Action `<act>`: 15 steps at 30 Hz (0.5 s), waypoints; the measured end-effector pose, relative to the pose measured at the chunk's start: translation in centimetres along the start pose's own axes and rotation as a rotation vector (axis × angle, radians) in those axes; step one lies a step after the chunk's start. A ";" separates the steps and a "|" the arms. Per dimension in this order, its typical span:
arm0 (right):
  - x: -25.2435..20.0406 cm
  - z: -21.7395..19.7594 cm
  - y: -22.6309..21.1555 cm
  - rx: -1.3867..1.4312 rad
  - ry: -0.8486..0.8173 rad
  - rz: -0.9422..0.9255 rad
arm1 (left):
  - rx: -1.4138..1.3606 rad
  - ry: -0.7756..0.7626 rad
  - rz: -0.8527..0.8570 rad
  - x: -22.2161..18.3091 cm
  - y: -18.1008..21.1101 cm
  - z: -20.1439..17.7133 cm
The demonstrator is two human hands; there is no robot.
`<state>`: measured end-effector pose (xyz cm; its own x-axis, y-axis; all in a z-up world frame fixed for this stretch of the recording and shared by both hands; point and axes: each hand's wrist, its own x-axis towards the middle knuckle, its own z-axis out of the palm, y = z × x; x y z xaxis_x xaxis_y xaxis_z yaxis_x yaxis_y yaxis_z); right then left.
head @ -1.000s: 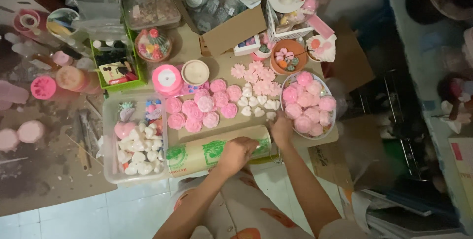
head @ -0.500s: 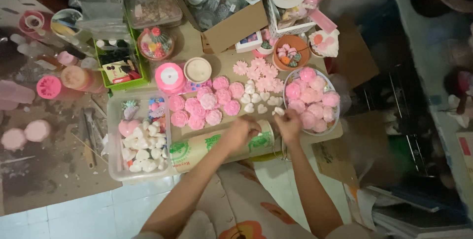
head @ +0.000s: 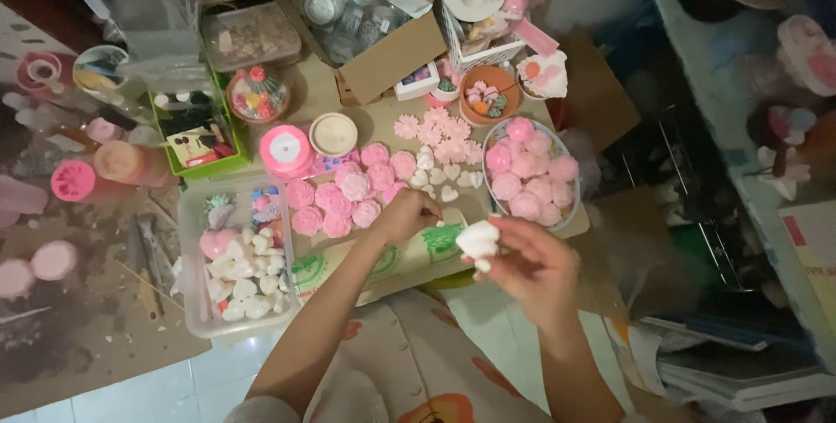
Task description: The person is preparing and trimming small wax flower decorations for candles at a workshop table.
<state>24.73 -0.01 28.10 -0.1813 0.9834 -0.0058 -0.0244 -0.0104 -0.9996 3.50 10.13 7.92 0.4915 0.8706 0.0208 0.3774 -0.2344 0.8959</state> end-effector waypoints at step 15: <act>-6.9 -0.5 -2.3 0.219 -0.027 -0.192 | 0.053 0.011 0.031 -0.4 -0.3 0.1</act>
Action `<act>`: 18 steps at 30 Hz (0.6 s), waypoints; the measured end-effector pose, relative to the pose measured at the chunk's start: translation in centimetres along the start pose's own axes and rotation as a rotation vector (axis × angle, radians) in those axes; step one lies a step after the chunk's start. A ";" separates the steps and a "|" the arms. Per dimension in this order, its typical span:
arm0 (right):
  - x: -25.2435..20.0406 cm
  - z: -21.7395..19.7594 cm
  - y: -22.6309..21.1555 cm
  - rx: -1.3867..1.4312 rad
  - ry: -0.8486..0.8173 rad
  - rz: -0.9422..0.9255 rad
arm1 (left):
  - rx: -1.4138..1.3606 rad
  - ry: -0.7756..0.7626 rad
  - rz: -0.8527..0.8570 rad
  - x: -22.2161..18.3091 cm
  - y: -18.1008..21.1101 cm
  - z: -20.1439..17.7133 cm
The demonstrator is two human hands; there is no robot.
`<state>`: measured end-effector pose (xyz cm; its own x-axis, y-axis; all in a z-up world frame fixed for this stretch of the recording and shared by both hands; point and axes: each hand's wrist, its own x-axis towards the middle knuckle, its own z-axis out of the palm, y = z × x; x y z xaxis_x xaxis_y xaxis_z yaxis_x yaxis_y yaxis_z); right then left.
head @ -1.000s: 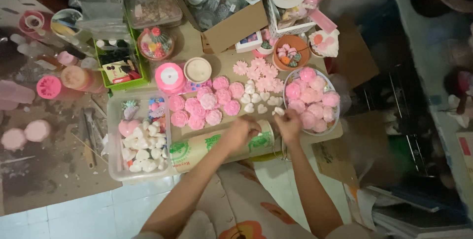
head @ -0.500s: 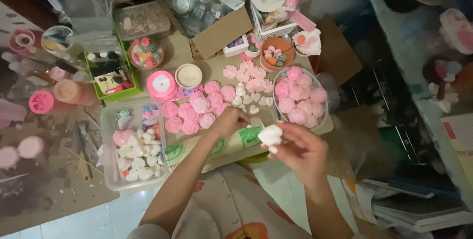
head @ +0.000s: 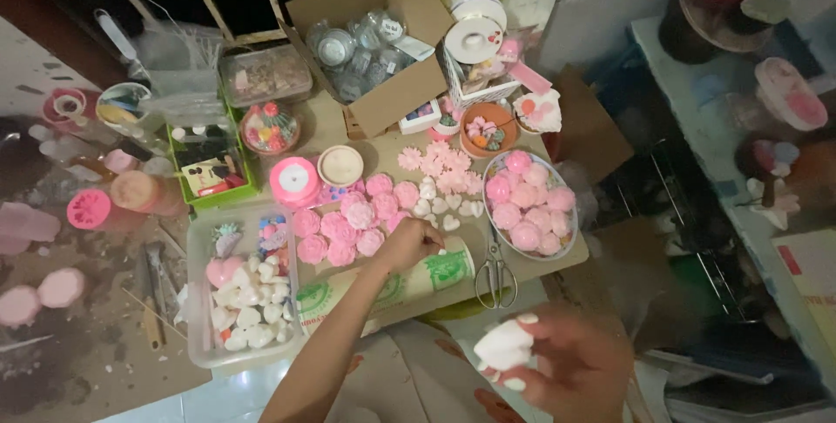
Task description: The person is preparing and trimming small wax flower decorations for candles at a workshop table.
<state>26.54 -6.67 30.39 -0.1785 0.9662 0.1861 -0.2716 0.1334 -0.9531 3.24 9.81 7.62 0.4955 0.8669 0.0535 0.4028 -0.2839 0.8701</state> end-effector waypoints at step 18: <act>14.0 -10.9 30.7 -0.200 -0.254 0.600 | 0.006 -0.120 -0.022 2.7 -1.7 -1.3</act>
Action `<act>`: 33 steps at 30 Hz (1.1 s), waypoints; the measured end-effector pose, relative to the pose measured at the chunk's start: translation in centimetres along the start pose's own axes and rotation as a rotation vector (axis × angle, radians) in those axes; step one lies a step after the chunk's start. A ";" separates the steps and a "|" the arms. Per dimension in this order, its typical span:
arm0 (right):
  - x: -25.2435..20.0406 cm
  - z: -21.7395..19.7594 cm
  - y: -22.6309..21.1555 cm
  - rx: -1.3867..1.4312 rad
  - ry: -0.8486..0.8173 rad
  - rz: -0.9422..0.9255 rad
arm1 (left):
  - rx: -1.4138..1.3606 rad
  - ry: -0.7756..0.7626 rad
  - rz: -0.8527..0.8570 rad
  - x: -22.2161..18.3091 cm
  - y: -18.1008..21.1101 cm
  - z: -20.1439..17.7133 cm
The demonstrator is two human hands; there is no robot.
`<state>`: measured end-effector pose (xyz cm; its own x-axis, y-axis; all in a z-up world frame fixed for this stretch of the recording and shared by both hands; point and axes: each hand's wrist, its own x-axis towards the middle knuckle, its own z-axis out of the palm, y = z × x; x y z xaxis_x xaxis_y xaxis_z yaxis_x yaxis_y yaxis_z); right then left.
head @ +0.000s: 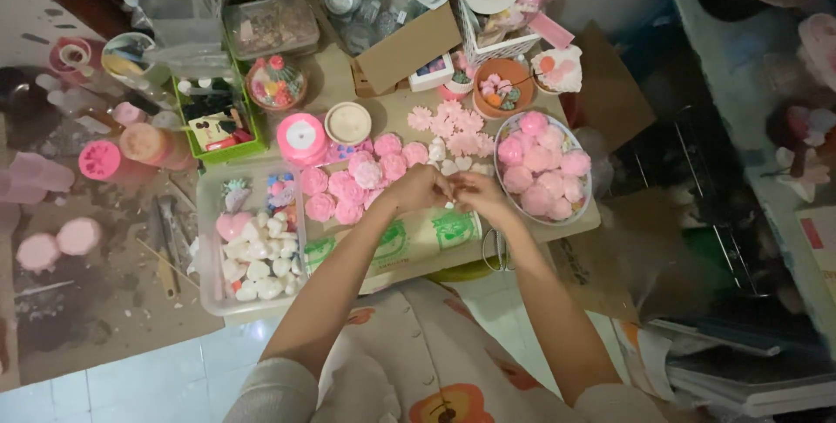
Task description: The person is preparing and trimming small wax flower decorations for candles at a workshop table.
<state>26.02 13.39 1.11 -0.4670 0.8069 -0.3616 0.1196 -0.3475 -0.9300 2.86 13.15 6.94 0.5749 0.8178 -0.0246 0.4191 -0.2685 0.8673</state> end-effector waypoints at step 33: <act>-2.1 2.7 2.8 0.018 -0.086 -0.066 | -0.266 0.104 -0.158 0.7 -1.4 0.3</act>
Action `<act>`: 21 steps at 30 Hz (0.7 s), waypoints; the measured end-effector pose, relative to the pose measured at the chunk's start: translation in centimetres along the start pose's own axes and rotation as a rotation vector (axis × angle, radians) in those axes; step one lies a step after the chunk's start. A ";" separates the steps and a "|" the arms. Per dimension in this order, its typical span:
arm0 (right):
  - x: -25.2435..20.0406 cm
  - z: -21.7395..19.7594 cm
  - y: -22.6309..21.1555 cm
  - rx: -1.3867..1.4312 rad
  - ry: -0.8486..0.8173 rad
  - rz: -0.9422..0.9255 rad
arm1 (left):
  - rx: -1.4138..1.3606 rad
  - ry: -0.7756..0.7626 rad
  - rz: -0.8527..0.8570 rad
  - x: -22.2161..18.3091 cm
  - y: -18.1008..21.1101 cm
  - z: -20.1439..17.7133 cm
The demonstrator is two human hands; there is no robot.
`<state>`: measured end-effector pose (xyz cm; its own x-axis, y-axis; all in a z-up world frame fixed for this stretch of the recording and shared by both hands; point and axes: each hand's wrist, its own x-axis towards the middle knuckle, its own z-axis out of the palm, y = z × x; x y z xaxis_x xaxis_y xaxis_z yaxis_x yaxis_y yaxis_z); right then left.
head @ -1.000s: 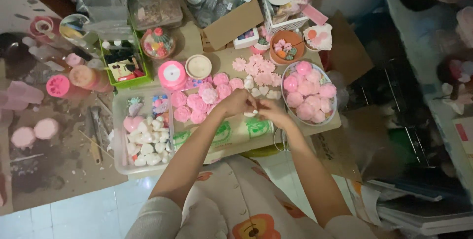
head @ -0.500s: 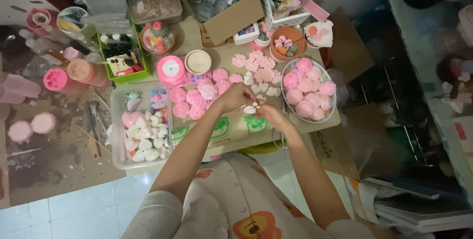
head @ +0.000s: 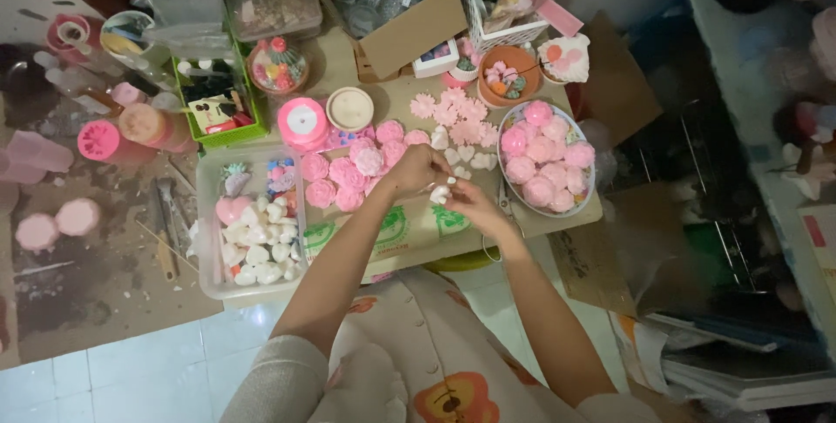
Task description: The person is preparing and trimming small wax flower decorations for candles at a workshop table.
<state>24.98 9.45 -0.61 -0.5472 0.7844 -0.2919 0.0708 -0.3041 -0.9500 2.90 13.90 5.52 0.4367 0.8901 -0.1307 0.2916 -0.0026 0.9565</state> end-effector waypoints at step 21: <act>-0.5 3.4 -0.1 -0.054 0.213 -0.160 | -0.720 0.018 -0.240 -0.1 -12.8 3.9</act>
<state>22.44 7.23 0.05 -0.3675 0.9181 -0.1485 0.0454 -0.1417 -0.9889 2.41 12.07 -7.67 0.4158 0.8360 -0.3580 -0.2538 0.4846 0.8371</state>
